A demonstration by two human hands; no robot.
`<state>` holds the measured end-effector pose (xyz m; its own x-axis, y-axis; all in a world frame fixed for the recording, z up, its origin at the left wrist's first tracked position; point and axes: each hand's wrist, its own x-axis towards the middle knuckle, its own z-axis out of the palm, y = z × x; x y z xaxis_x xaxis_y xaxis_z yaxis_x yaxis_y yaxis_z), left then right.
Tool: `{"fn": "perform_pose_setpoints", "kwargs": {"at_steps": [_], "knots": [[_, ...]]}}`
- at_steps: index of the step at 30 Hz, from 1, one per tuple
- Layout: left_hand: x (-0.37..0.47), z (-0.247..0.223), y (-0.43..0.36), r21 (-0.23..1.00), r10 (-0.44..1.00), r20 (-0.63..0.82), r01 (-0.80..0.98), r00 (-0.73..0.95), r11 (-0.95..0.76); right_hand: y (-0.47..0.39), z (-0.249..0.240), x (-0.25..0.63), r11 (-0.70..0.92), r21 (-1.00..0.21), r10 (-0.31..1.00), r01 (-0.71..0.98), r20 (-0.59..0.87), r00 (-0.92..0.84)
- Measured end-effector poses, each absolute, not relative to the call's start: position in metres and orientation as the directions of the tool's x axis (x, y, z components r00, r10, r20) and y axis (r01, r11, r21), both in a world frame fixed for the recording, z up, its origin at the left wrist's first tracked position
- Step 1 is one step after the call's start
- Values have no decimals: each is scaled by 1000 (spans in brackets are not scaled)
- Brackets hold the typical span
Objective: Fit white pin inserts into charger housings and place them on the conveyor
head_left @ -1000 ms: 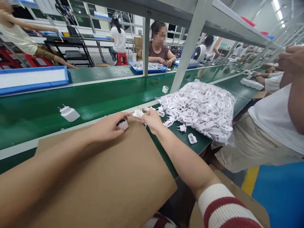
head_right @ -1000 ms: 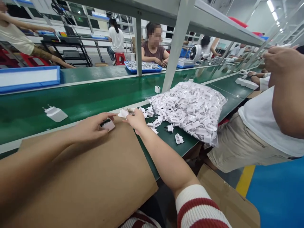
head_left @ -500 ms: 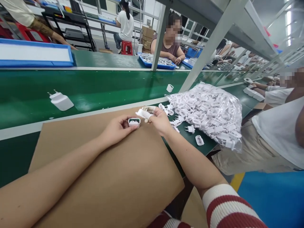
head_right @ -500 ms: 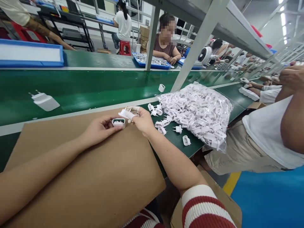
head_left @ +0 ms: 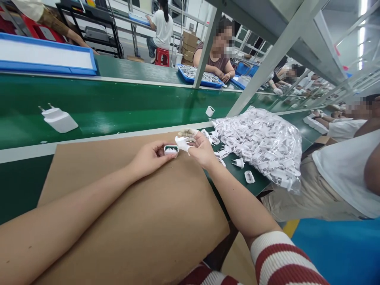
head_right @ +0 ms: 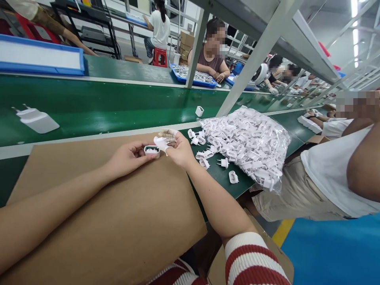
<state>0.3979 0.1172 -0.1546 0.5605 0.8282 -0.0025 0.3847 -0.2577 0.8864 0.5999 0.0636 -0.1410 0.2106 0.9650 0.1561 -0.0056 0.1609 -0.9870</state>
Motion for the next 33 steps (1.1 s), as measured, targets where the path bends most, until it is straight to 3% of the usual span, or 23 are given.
{"fn": "perform_pose_setpoints", "kwargs": {"at_steps": [7, 11, 15, 27, 33], "knots": [[398, -155, 117, 882, 834, -6, 396, 551, -254, 56, -150, 600, 309, -885, 932, 348, 354, 73], [398, -156, 117, 880, 822, 16, 382, 570, -282, 50, -149, 599, 403, -677, 871, 616, 491, -31], [398, -158, 117, 886, 821, 44, 358, 569, -296, 47, -144, 596, 386, -499, 872, 776, 472, -130], [399, -159, 118, 874, 808, 86, 345, 583, -342, 48, -136, 589, 317, -398, 917, 861, 359, -172], [400, -160, 111, 718, 801, 164, 487, 576, -497, 44, -125, 575, 161, -401, 956, 902, 291, -41]]}}
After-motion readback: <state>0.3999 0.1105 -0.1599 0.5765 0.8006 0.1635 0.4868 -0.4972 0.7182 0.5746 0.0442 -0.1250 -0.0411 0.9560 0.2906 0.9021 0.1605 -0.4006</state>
